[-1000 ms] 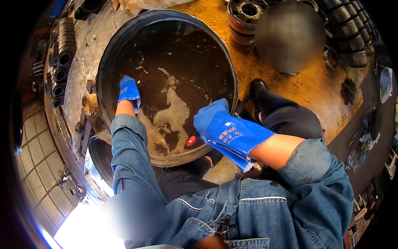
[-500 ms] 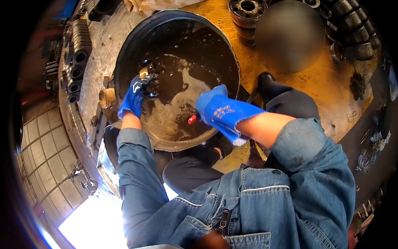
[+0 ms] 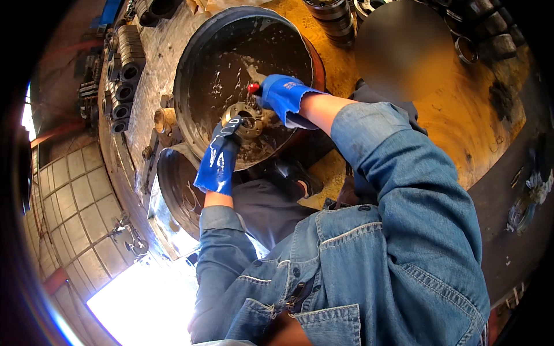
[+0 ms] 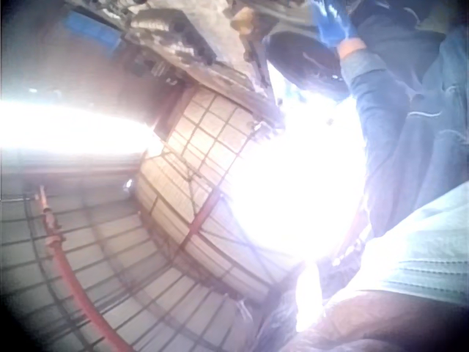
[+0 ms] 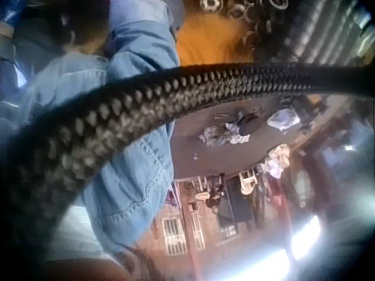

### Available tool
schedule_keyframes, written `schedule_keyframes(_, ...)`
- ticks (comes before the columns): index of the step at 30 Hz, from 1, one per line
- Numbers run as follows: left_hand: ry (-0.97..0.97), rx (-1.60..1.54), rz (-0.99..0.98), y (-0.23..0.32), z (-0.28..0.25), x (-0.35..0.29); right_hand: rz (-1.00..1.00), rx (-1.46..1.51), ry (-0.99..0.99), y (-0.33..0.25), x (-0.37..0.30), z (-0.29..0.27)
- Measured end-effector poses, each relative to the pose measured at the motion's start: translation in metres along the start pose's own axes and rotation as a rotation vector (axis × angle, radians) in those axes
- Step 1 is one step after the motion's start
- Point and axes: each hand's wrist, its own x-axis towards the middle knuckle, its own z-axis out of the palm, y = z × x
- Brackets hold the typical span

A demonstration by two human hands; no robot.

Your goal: The person cleans cylindrical metal parts by dipping them into a bucket of liquid and scrubbing them with a red-handled brush. The person handles the parts one at a time, scrubbing the interior and exterior surfaces before placing them on the floor.

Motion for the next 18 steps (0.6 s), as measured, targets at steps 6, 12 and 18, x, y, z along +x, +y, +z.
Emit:
schedule_keyframes(6, 0.022, -0.267, -0.087, -0.061, -0.009, 0.004, 0.071, 0.173, 0.198, 0.007, -0.003, 0.012)
schedule_keyframes(12, 0.086, 0.331, 0.052, -0.100, -0.035, 0.029, -0.179, 0.696, 0.071, -0.016, -0.047, -0.018)
schedule_keyframes(18, 0.090, 0.368, 0.047, -0.123, -0.044, 0.026, -0.269, 0.634, -0.041, -0.038, -0.034, 0.013)
